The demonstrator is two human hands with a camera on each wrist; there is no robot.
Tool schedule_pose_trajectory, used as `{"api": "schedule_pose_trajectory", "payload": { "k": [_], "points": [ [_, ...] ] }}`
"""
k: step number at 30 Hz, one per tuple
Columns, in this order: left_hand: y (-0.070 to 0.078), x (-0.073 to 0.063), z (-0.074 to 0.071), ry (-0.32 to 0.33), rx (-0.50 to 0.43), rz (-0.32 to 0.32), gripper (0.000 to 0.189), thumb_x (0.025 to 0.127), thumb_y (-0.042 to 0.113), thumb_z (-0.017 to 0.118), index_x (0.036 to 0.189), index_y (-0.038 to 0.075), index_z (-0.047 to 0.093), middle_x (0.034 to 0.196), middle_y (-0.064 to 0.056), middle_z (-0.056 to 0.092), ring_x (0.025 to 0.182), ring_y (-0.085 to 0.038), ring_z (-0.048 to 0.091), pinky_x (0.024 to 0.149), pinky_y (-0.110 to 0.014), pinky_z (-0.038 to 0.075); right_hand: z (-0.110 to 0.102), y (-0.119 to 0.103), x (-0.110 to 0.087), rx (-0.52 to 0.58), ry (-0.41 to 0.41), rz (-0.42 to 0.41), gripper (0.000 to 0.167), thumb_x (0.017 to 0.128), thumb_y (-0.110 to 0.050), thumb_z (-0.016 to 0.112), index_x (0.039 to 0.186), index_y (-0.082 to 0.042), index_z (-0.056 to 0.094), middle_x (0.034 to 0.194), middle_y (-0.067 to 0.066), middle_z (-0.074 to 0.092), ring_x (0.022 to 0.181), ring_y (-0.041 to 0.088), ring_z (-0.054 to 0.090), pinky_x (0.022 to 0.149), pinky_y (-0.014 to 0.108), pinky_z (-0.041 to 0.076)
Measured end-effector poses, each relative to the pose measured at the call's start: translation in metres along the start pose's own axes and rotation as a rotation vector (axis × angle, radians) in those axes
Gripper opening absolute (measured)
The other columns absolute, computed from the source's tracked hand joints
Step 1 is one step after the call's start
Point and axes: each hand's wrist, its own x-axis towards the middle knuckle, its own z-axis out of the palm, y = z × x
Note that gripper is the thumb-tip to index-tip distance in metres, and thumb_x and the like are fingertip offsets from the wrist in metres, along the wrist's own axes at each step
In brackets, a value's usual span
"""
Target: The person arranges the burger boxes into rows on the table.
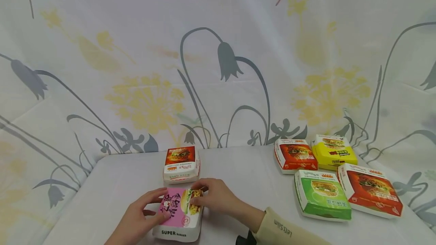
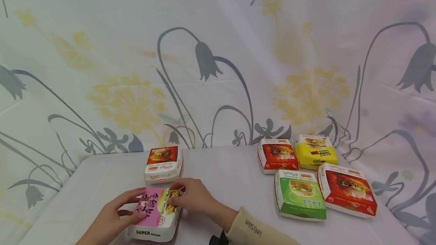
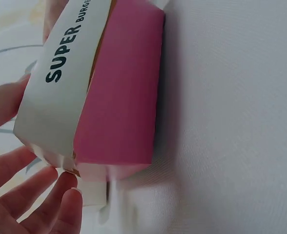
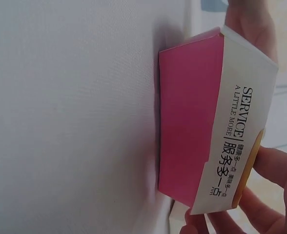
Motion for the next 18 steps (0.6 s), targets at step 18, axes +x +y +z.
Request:
{"api": "schedule_pose_trajectory", "payload": {
  "k": [18],
  "points": [
    [-0.01, 0.022, -0.005, 0.031, -0.014, -0.043, 0.043, 0.092, 0.029, 0.072, 0.13, 0.009, 0.066, 0.123, -0.005, 0.067, 0.109, -0.022, 0.062, 0.088, -0.04, 0.053, -0.004, -0.002, -0.016, -0.168, 0.02, -0.091, 0.025, 0.083, -0.032, 0.08, 0.102, -0.018, 0.072, 0.093, -0.014, 0.064, 0.087, 0.005, 0.058, 0.075, 0.028, 0.049]
  ]
}}
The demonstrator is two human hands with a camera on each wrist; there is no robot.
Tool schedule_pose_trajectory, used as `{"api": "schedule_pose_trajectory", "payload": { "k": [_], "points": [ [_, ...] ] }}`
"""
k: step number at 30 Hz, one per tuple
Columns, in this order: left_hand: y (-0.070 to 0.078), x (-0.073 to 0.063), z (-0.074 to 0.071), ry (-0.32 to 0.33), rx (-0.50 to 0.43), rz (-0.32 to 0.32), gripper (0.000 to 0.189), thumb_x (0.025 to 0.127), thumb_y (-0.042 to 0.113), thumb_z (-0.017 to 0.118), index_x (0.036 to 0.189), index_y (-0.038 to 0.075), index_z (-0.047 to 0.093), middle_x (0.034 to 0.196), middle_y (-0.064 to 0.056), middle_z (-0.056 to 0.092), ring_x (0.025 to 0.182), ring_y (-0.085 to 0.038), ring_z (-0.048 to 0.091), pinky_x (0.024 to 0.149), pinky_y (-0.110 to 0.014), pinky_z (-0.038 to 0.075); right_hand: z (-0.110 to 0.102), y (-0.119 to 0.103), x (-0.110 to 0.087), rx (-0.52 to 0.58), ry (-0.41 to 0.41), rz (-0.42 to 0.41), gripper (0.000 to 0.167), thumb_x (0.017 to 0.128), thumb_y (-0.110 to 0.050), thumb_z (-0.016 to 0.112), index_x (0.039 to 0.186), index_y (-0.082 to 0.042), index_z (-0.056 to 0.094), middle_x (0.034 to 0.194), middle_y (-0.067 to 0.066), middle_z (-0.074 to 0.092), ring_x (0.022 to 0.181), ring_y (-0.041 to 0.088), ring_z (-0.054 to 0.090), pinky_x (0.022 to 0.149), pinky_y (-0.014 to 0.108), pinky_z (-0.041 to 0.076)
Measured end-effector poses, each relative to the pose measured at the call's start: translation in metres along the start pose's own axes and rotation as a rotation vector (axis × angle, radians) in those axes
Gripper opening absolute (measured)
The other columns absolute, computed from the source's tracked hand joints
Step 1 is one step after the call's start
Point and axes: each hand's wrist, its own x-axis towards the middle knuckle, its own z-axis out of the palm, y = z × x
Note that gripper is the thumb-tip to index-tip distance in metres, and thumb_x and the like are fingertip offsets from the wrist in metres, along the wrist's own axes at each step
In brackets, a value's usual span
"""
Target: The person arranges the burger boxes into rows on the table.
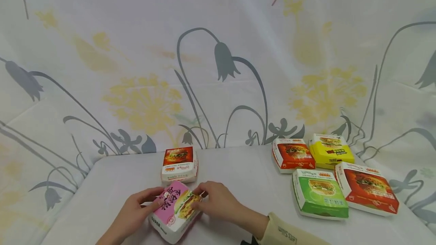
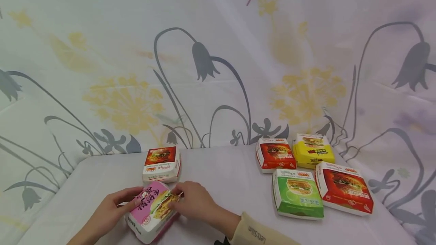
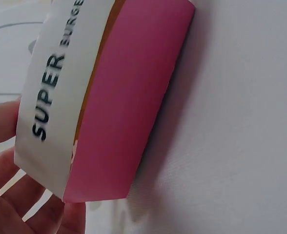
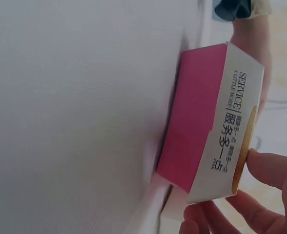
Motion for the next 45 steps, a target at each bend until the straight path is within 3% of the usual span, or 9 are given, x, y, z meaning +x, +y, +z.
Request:
{"api": "schedule_pose_trajectory", "payload": {
  "k": [5, 11, 18, 24, 28, 35, 45],
  "points": [
    [-0.003, 0.011, -0.001, 0.025, 0.02, 0.018, 0.039, 0.096, 0.028, 0.067, 0.128, 0.007, 0.067, 0.122, -0.008, 0.068, 0.111, -0.021, 0.061, 0.09, -0.041, 0.05, 0.001, -0.002, -0.008, -0.075, 0.004, 0.01, 0.026, 0.083, -0.034, 0.08, 0.103, -0.02, 0.073, 0.097, -0.013, 0.062, 0.089, 0.005, 0.057, 0.077, 0.03, 0.049],
    [-0.01, 0.024, 0.0, 0.018, -0.044, 0.026, 0.034, 0.099, 0.031, 0.063, 0.126, 0.013, 0.069, 0.126, -0.006, 0.066, 0.112, -0.02, 0.058, 0.097, -0.043, 0.048, 0.001, -0.002, -0.015, -0.15, -0.021, -0.072, 0.024, 0.086, -0.034, 0.076, 0.107, -0.022, 0.074, 0.107, -0.013, 0.062, 0.095, 0.003, 0.058, 0.082, 0.028, 0.051],
    [-0.011, 0.032, -0.001, -0.009, -0.065, 0.078, 0.031, 0.099, 0.032, 0.062, 0.126, 0.017, 0.07, 0.128, -0.003, 0.066, 0.118, -0.02, 0.056, 0.098, -0.041, 0.045, -0.004, 0.002, -0.012, -0.052, 0.001, -0.136, 0.038, 0.093, -0.035, 0.07, 0.127, -0.019, 0.066, 0.127, -0.005, 0.061, 0.105, 0.008, 0.059, 0.083, 0.026, 0.051],
    [-0.01, 0.034, -0.001, 0.002, -0.049, 0.108, 0.033, 0.1, 0.03, 0.061, 0.128, 0.014, 0.068, 0.128, -0.005, 0.065, 0.121, -0.023, 0.056, 0.099, -0.043, 0.045, 0.005, 0.001, -0.007, 0.029, 0.017, -0.079, 0.052, 0.091, -0.04, 0.072, 0.137, -0.018, 0.061, 0.144, 0.007, 0.051, 0.128, 0.026, 0.051, 0.101, 0.044, 0.046],
    [-0.01, 0.038, 0.0, 0.021, -0.016, 0.095, 0.033, 0.1, 0.032, 0.06, 0.127, 0.014, 0.069, 0.127, -0.008, 0.065, 0.12, -0.025, 0.057, 0.1, -0.048, 0.045, 0.016, -0.002, -0.006, 0.055, 0.035, -0.015, 0.055, 0.088, -0.038, 0.073, 0.137, -0.017, 0.06, 0.147, 0.01, 0.047, 0.133, 0.033, 0.046, 0.106, 0.055, 0.039],
    [-0.01, 0.043, 0.001, 0.048, 0.018, 0.053, 0.04, 0.1, 0.04, 0.059, 0.123, 0.008, 0.069, 0.123, -0.01, 0.067, 0.117, -0.027, 0.058, 0.101, -0.054, 0.044, 0.029, -0.008, -0.009, 0.111, 0.056, 0.035, 0.064, 0.088, -0.039, 0.072, 0.143, -0.011, 0.054, 0.151, 0.015, 0.041, 0.134, 0.038, 0.044, 0.106, 0.058, 0.037],
    [-0.014, 0.037, -0.004, -0.041, -0.011, 0.059, 0.042, 0.091, 0.034, 0.073, 0.126, 0.012, 0.067, 0.123, -0.008, 0.065, 0.109, -0.023, 0.059, 0.094, -0.048, 0.05, 0.037, -0.008, -0.009, 0.057, 0.044, 0.006, 0.065, 0.09, -0.045, 0.069, 0.143, -0.011, 0.053, 0.146, 0.012, 0.046, 0.129, 0.029, 0.049, 0.105, 0.05, 0.042]
  ]
}}
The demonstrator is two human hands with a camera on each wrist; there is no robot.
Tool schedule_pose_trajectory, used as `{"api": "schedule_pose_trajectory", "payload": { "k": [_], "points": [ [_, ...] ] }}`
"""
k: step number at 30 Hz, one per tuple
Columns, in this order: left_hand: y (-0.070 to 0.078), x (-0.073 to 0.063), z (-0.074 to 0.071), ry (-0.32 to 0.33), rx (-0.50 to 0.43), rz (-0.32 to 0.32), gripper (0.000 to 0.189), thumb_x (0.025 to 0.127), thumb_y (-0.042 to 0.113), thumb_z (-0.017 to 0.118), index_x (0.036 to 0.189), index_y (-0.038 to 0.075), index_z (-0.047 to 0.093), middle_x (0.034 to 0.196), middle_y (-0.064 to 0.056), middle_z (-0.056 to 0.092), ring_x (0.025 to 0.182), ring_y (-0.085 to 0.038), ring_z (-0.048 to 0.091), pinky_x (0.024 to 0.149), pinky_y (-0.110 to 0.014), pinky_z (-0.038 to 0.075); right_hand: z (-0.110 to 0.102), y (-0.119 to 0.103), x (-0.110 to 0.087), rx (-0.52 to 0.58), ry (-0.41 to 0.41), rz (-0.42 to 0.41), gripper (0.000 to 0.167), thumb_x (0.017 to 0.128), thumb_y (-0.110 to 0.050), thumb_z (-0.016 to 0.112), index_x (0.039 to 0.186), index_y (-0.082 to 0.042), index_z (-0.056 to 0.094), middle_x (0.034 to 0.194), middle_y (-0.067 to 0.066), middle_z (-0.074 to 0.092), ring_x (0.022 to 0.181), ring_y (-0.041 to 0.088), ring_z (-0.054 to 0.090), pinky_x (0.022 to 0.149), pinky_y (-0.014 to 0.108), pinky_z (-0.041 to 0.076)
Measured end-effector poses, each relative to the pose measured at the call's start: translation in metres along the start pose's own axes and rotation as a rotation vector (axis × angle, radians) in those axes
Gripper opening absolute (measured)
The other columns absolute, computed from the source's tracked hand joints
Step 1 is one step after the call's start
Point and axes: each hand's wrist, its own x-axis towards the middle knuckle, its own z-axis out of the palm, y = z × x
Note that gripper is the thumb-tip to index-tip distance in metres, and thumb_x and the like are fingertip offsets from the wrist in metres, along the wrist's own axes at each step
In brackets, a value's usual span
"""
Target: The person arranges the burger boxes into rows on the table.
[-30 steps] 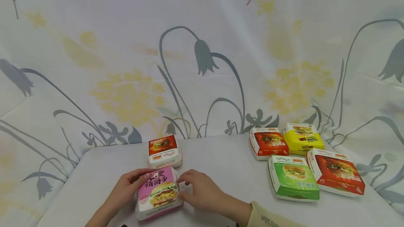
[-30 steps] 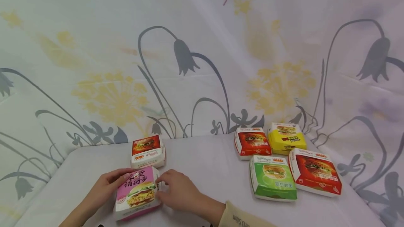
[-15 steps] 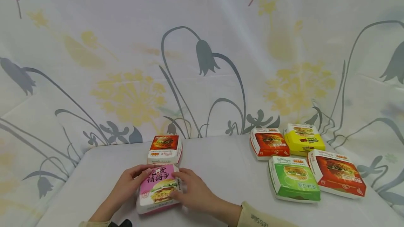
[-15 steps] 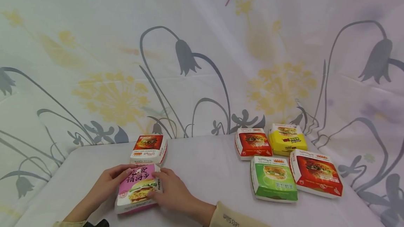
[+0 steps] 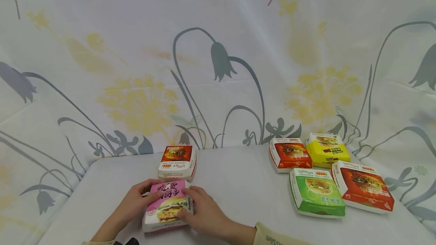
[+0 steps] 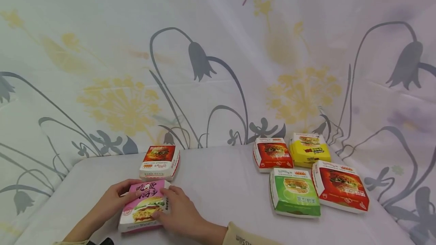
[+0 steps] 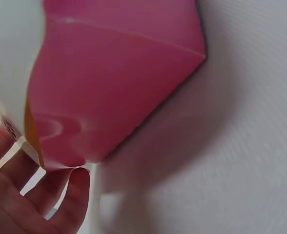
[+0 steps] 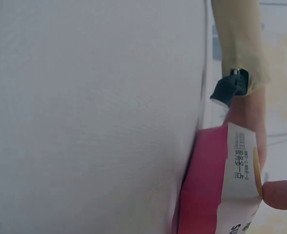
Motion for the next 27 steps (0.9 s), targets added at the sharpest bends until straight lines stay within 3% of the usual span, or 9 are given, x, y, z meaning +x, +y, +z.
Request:
{"api": "schedule_pose_trajectory", "payload": {
  "k": [7, 14, 20, 27],
  "points": [
    [-0.002, -0.002, -0.001, -0.022, -0.02, -0.042, 0.044, 0.09, 0.034, 0.074, 0.126, 0.01, 0.065, 0.122, -0.009, 0.064, 0.103, -0.023, 0.06, 0.086, -0.041, 0.053, -0.003, -0.001, -0.002, 0.038, -0.033, 0.012, 0.059, 0.091, -0.044, 0.067, 0.142, -0.017, 0.055, 0.145, 0.007, 0.046, 0.125, 0.025, 0.051, 0.102, 0.048, 0.044],
    [-0.001, -0.001, -0.001, -0.039, -0.042, -0.027, 0.044, 0.09, 0.031, 0.074, 0.126, 0.008, 0.064, 0.121, -0.009, 0.063, 0.099, -0.023, 0.059, 0.082, -0.034, 0.051, -0.014, 0.004, -0.004, 0.119, -0.043, -0.006, 0.047, 0.094, -0.037, 0.066, 0.137, -0.02, 0.06, 0.139, 0.001, 0.054, 0.121, 0.021, 0.055, 0.095, 0.041, 0.05],
    [-0.001, 0.0, 0.0, -0.049, -0.058, -0.018, 0.044, 0.09, 0.03, 0.074, 0.126, 0.008, 0.064, 0.118, -0.009, 0.064, 0.096, -0.022, 0.058, 0.078, -0.032, 0.051, -0.035, 0.007, -0.008, 0.242, -0.052, 0.008, 0.041, 0.095, -0.024, 0.067, 0.135, -0.017, 0.062, 0.132, -0.005, 0.061, 0.116, 0.014, 0.059, 0.091, 0.031, 0.052],
    [-0.001, 0.0, 0.0, -0.05, -0.094, 0.006, 0.043, 0.09, 0.028, 0.074, 0.129, 0.011, 0.065, 0.123, -0.01, 0.063, 0.096, -0.022, 0.058, 0.077, -0.031, 0.051, -0.069, 0.015, -0.021, 0.26, -0.023, -0.02, 0.038, 0.097, -0.022, 0.066, 0.134, -0.018, 0.062, 0.134, 0.001, 0.062, 0.117, 0.018, 0.06, 0.093, 0.032, 0.052]
  ]
}}
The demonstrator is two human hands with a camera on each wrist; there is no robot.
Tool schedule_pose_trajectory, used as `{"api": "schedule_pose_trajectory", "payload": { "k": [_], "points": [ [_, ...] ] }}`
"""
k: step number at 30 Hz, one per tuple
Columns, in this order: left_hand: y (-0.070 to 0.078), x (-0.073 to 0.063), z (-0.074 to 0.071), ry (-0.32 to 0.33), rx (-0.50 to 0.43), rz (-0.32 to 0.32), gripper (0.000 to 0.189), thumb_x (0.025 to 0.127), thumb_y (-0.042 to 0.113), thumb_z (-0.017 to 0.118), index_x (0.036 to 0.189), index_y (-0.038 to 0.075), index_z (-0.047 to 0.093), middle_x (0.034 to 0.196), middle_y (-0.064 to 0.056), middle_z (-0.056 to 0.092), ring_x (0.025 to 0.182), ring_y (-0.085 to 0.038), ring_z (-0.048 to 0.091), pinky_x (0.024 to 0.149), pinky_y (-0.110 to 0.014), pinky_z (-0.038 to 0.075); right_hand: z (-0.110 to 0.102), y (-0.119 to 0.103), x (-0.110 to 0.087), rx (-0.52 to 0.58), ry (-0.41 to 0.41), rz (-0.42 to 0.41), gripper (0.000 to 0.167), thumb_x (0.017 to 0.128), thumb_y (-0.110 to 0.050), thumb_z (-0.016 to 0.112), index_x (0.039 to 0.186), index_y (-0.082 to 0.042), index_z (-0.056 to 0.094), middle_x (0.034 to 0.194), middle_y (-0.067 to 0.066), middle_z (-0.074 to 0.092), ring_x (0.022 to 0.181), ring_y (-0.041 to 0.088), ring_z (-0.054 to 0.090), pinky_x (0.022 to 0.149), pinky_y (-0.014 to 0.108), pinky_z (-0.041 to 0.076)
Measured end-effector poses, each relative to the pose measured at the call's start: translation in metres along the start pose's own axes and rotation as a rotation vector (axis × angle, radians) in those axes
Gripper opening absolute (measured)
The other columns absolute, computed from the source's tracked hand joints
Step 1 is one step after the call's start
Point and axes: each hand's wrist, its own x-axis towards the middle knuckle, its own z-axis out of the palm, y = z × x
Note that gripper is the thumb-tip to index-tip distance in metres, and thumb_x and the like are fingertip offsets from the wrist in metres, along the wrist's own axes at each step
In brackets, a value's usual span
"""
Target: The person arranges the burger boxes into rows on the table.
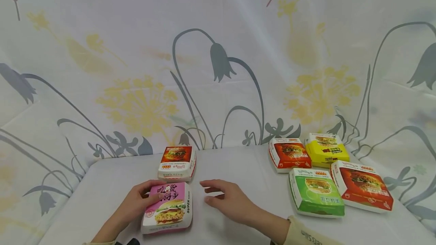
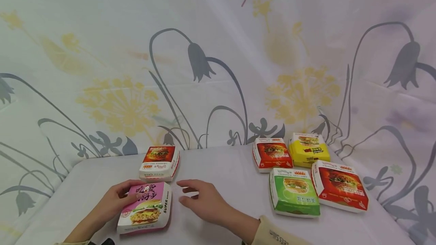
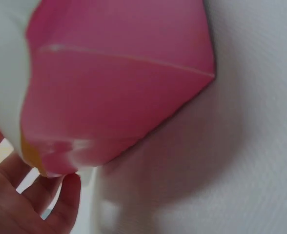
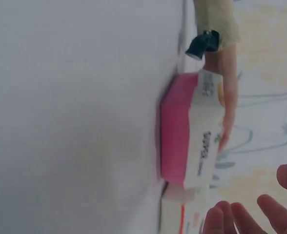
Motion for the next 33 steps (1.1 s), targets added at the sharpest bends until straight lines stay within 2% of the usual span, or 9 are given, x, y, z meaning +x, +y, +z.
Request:
{"api": "schedule_pose_trajectory", "payload": {
  "k": [5, 8, 10, 14, 17, 20, 24, 29, 33],
  "points": [
    [0.001, -0.002, -0.001, 0.023, 0.046, 0.086, 0.039, 0.09, 0.028, 0.075, 0.126, 0.016, 0.068, 0.129, -0.007, 0.063, 0.107, -0.024, 0.057, 0.088, -0.04, 0.05, -0.032, -0.004, -0.014, -0.04, 0.024, -0.006, 0.038, 0.097, -0.022, 0.065, 0.134, -0.02, 0.062, 0.131, 0.0, 0.063, 0.118, 0.024, 0.06, 0.093, 0.032, 0.052],
    [0.001, -0.003, 0.0, 0.05, 0.096, 0.147, 0.033, 0.089, 0.028, 0.076, 0.121, 0.022, 0.071, 0.126, 0.0, 0.066, 0.114, -0.022, 0.056, 0.097, -0.046, 0.045, -0.056, -0.008, -0.023, -0.07, 0.045, -0.009, 0.039, 0.098, -0.023, 0.064, 0.136, -0.019, 0.061, 0.131, 0.001, 0.063, 0.118, 0.025, 0.06, 0.092, 0.032, 0.053],
    [0.001, -0.003, 0.001, 0.064, 0.122, 0.186, 0.029, 0.088, 0.027, 0.077, 0.117, 0.026, 0.073, 0.122, 0.006, 0.068, 0.111, -0.019, 0.057, 0.097, -0.042, 0.045, -0.073, -0.01, -0.028, -0.09, 0.071, -0.013, 0.04, 0.099, -0.023, 0.063, 0.138, -0.018, 0.059, 0.133, 0.005, 0.062, 0.117, 0.026, 0.061, 0.091, 0.034, 0.053],
    [0.001, -0.004, 0.001, 0.073, 0.166, 0.262, 0.024, 0.088, 0.027, 0.077, 0.112, 0.029, 0.075, 0.116, 0.013, 0.069, 0.101, -0.012, 0.058, 0.087, -0.029, 0.047, -0.109, -0.013, -0.033, -0.119, 0.158, 0.004, 0.04, 0.099, -0.024, 0.064, 0.138, -0.016, 0.059, 0.132, 0.008, 0.062, 0.116, 0.027, 0.062, 0.091, 0.038, 0.054],
    [0.002, -0.007, 0.0, 0.064, 0.212, 0.296, 0.025, 0.09, 0.028, 0.075, 0.114, 0.031, 0.074, 0.117, 0.014, 0.069, 0.102, -0.01, 0.059, 0.09, -0.03, 0.049, -0.139, -0.014, -0.034, -0.148, 0.218, 0.023, 0.041, 0.099, -0.023, 0.063, 0.138, -0.013, 0.059, 0.13, 0.01, 0.063, 0.118, 0.028, 0.061, 0.092, 0.036, 0.053],
    [0.006, -0.01, -0.002, 0.035, 0.271, 0.316, 0.028, 0.092, 0.033, 0.072, 0.12, 0.034, 0.072, 0.122, 0.015, 0.066, 0.111, -0.012, 0.06, 0.096, -0.041, 0.049, -0.168, -0.013, -0.035, -0.159, 0.244, 0.032, 0.044, 0.1, -0.021, 0.061, 0.141, -0.008, 0.055, 0.133, 0.013, 0.061, 0.121, 0.031, 0.058, 0.093, 0.033, 0.052],
    [0.01, -0.015, -0.004, 0.007, 0.333, 0.395, 0.039, 0.089, 0.04, 0.073, 0.127, 0.034, 0.068, 0.131, 0.014, 0.062, 0.123, -0.019, 0.056, 0.099, -0.052, 0.047, -0.201, -0.005, -0.035, -0.191, 0.254, 0.048, 0.046, 0.102, -0.021, 0.059, 0.143, -0.003, 0.051, 0.139, 0.018, 0.056, 0.122, 0.035, 0.056, 0.093, 0.035, 0.052],
    [0.013, -0.021, -0.005, -0.006, 0.404, 0.528, 0.056, 0.079, 0.048, 0.08, 0.131, 0.031, 0.066, 0.137, 0.01, 0.059, 0.127, -0.017, 0.052, 0.098, -0.047, 0.048, -0.233, 0.012, -0.034, -0.284, 0.263, 0.092, 0.049, 0.102, -0.023, 0.059, 0.145, -0.001, 0.049, 0.141, 0.023, 0.052, 0.124, 0.039, 0.053, 0.101, 0.051, 0.045],
    [0.014, -0.024, -0.005, -0.051, 0.43, 0.555, 0.062, 0.076, 0.051, 0.082, 0.133, 0.031, 0.064, 0.14, 0.009, 0.056, 0.126, -0.013, 0.049, 0.097, -0.045, 0.048, -0.253, 0.025, -0.03, -0.317, 0.25, 0.126, 0.049, 0.102, -0.02, 0.059, 0.145, 0.001, 0.048, 0.142, 0.026, 0.05, 0.126, 0.044, 0.05, 0.104, 0.059, 0.039]
  ]
}}
